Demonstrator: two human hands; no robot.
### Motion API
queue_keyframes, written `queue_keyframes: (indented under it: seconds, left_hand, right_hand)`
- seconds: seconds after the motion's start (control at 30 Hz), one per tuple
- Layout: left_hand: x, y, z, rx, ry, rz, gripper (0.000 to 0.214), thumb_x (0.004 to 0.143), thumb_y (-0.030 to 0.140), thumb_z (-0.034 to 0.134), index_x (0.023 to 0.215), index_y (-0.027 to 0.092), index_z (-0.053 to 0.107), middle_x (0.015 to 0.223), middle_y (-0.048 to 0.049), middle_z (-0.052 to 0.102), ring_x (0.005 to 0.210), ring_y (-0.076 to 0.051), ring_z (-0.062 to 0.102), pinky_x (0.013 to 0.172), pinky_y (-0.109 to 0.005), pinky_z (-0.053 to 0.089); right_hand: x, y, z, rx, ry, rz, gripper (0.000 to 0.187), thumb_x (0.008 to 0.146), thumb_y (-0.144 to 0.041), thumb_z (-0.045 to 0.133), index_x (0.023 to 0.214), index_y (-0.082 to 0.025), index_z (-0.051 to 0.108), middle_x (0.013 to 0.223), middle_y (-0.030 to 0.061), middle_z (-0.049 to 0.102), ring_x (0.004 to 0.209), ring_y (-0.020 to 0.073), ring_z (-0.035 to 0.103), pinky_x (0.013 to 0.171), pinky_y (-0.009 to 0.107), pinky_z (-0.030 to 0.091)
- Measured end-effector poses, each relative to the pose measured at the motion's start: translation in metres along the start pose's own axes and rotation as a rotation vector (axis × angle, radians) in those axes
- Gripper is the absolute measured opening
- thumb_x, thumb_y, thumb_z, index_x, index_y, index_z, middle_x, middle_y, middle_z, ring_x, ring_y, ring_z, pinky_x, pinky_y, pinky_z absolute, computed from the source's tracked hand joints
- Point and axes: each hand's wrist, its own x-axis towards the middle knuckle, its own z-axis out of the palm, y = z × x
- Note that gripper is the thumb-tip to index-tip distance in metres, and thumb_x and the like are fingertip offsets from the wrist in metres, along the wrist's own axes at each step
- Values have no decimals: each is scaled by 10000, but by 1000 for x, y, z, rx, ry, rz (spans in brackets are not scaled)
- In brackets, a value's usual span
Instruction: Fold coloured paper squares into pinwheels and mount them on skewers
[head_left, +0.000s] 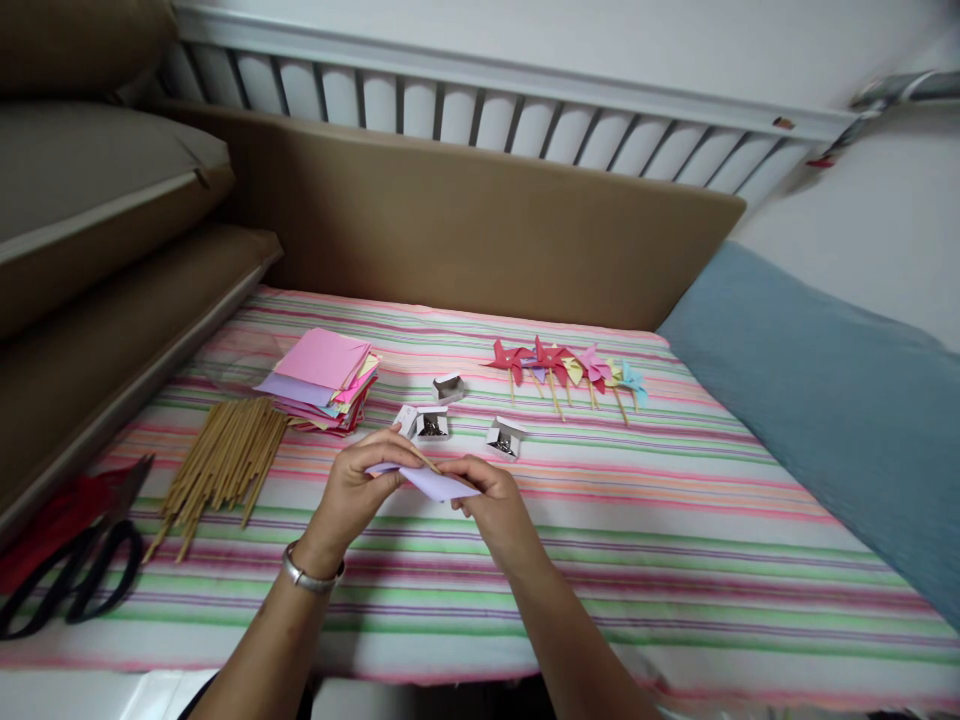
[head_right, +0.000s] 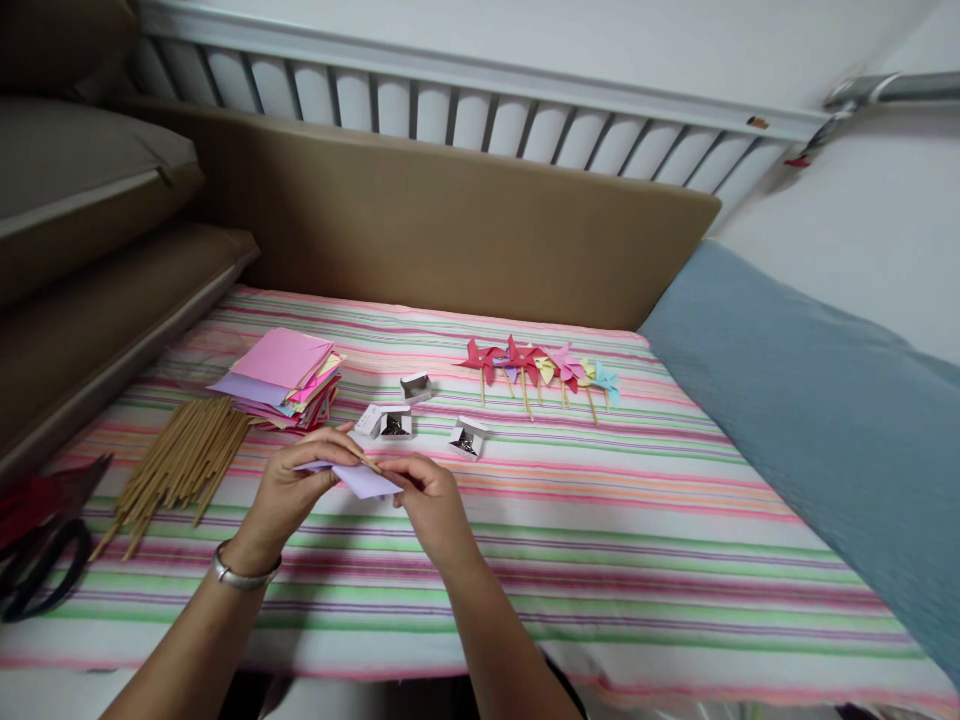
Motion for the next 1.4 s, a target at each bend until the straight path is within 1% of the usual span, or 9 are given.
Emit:
queue_keyframes:
  seconds: [0.2,0.47,0.67,0.83,0.97,1.13,1.23,1.3,1.4]
  left_hand:
    - [0,-2,0,-6,-1,-5,57,722,217,691,768,225,725,791,-49,694,786,-190,622,961,-397,377]
    - [-1,-3,0,-25,-9,11,63,733,208,680,776,229,721,792,-44,691,776,-185,619,971,-404,367]
    - [-1,-2,-1,-30,-8,0,83,733,186,680,782,240,720,800,-34,687,791,-175,615,963,-386,369]
    - [-1,-2,0,-69,2,-63,53,729,205,685,764,227,718,814,-47,672,824,-185,609,861,-348,434]
    - [0,-3,3,-126,47,-123,27,705,198,705,730,200,696,793,-48,664,806,-187,609,816,-338,449]
    - [0,-1,8,-216,91,-181,62,685,173,716,699,182,655,771,-36,657,792,-179,609,814,-336,450]
    - [0,-1,10,-240,111,-223,88,669,185,727,678,168,641,763,-41,655,792,-185,612,810,-338,457]
    - [0,-2,10,-271,140,-259,115,651,190,739,695,167,635,773,-39,656,798,-186,614,791,-329,467]
    - [-2,-7,10,-310,202,-334,243,612,181,764,820,192,640,796,-14,662,768,-165,615,730,-295,483]
  right_hand:
    - [1,2,-1,-8,4,2,189,621,-165,591,724,-230,736,703,-11,648,525,85,501,482,214,374]
    - [1,4,-2,-29,7,-8,187,643,-167,586,741,-223,736,642,-13,620,514,89,486,486,220,368]
    - [1,5,-3,-46,-7,-23,189,644,-170,589,747,-226,737,681,-9,623,519,87,495,486,218,376]
    - [1,8,-3,-64,-20,-72,211,662,-164,561,766,-228,733,683,-12,594,525,85,493,477,212,372]
    - [1,9,-4,-90,-25,-86,193,683,-178,568,788,-218,725,670,-13,567,535,88,490,490,216,381]
    - [-1,8,-3,-141,-22,-101,209,704,-167,544,806,-210,721,662,-11,557,561,98,494,526,227,395]
    - [-1,6,-2,-138,-17,-93,194,707,-180,549,798,-206,719,632,-16,542,547,95,477,520,222,389]
    - [-1,5,0,-125,-4,-81,176,708,-196,556,778,-201,717,616,-18,534,534,92,464,508,216,385]
    - [-1,5,2,-107,13,-75,163,701,-203,568,765,-195,718,646,-7,559,538,89,468,506,211,388]
